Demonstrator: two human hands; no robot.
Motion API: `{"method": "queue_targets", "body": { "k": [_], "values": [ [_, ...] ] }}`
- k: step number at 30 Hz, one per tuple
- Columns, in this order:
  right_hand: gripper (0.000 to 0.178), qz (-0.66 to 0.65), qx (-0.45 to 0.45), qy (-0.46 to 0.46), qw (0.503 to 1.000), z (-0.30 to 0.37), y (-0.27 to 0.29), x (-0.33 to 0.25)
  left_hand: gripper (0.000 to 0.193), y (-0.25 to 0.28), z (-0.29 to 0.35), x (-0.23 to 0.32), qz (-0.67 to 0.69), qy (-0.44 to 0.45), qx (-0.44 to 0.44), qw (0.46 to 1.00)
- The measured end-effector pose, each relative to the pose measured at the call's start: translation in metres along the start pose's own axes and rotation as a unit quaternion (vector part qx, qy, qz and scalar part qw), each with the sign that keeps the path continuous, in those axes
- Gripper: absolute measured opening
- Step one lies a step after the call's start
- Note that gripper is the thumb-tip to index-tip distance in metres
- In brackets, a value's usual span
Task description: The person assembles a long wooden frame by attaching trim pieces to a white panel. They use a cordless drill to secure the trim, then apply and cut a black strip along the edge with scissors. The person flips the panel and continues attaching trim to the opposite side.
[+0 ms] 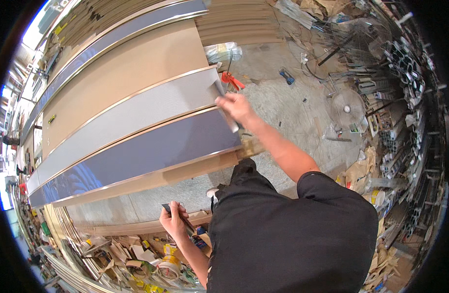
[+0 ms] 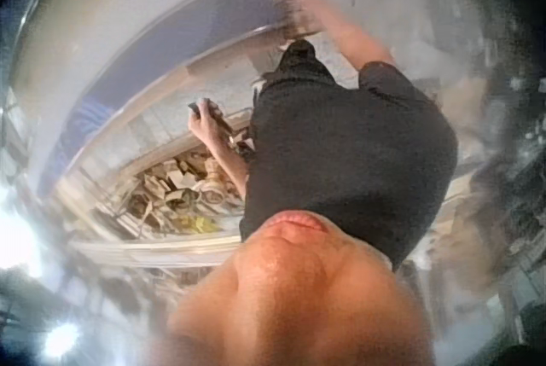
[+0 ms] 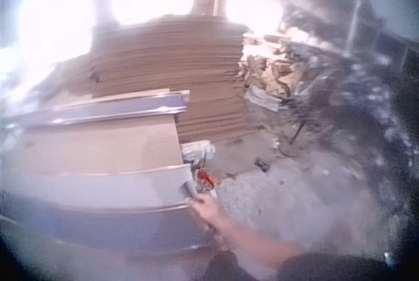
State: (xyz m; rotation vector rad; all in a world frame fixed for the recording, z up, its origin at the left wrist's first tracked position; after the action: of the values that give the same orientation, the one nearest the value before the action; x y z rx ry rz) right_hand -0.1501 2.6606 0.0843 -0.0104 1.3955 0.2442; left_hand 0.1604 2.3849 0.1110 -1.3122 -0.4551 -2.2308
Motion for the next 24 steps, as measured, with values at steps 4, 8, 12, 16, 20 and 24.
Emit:
{"method": "queue_targets", "body": {
  "k": [4,8,12,16,20,24],
  "values": [
    [0.030,-0.031,0.082,0.007,0.996,-0.081,0.051,0.042,0.020,-0.054,-0.005,0.023,0.010,0.017,-0.006,1.000],
    [0.031,-0.043,0.032,-0.061,0.997,-0.124,0.051,0.057,0.020,-0.096,0.001,0.034,-0.003,0.028,0.023,0.999],
    [0.036,-0.029,-0.017,-0.090,0.995,-0.143,0.045,0.071,0.022,-0.108,0.007,0.028,-0.016,0.059,0.065,0.996],
    [0.040,0.078,-0.051,-0.031,0.995,-0.157,0.045,0.082,0.021,-0.111,0.007,0.024,-0.010,0.063,0.089,0.994],
    [0.042,0.048,-0.067,-0.045,0.996,-0.160,0.045,0.085,0.021,-0.122,0.003,0.028,-0.021,0.054,0.087,0.994],
    [0.040,0.048,-0.092,-0.039,0.994,-0.159,0.049,0.080,0.020,-0.131,0.000,0.029,-0.014,0.070,0.082,0.994]
  ]
}}
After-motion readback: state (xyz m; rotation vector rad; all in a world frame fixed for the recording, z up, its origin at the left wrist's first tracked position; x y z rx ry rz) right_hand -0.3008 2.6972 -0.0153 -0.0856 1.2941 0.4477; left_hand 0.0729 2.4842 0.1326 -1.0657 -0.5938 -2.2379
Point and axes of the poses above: each hand's wrist, its own z-axis away from the middle knuckle, its own y-axis out of the back of the hand, x = y × z, the point moved 1 cm from there along -z, towards the middle knuckle, and after that the axes turned 5 degrees about y, right-handed, at the moved point
